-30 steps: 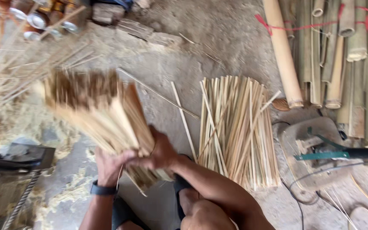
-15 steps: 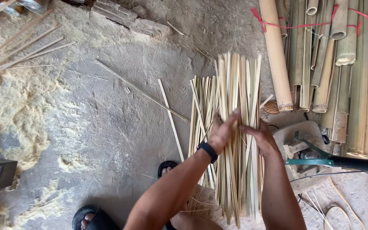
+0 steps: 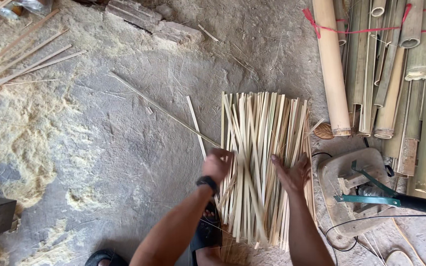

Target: The person uses a bench-mounted circular saw to cut thin bamboo strips to uniform lengths. They feed bundles of strips into the blade, collect the cut pieces, and stack them on the floor.

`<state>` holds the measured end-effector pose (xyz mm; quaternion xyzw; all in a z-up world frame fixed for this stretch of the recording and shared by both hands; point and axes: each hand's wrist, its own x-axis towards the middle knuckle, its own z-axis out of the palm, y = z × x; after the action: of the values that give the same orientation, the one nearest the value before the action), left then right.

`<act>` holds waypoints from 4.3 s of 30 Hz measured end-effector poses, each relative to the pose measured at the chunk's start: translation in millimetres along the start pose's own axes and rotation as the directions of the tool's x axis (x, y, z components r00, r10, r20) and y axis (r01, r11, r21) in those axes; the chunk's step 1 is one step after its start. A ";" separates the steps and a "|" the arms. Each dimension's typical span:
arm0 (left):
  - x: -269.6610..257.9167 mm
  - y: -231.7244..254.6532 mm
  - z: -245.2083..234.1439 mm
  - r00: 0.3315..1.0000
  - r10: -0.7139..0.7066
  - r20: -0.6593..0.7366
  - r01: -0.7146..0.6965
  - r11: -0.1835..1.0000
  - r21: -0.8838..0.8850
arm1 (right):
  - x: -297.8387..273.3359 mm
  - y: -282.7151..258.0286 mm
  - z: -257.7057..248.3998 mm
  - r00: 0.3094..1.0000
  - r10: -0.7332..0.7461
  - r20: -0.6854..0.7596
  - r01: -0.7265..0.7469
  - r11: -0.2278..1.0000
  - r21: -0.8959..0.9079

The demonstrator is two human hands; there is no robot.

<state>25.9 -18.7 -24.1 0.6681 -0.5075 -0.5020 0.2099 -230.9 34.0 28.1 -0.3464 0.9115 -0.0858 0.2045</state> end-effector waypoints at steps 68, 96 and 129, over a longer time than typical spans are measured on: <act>-126.0 -42.0 54.3 0.866 -0.125 0.484 0.116 0.992 0.050 | 29.8 53.1 -40.7 0.952 0.042 0.302 -0.110 0.971 0.212; -237.6 -45.1 -228.4 0.969 -0.111 -0.220 -0.207 0.113 -0.972 | -165.2 -16.3 -59.9 0.906 -0.419 -0.067 0.424 0.889 0.173; -265.4 -12.3 -372.8 0.798 0.228 -0.558 -0.584 0.520 -0.623 | -335.4 -227.6 76.7 0.181 -0.958 0.224 0.881 0.259 0.396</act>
<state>366.2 136.7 239.7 0.4587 -0.3315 -0.4522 0.6893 164.8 86.9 131.9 -0.8138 0.4352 -0.1943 0.3325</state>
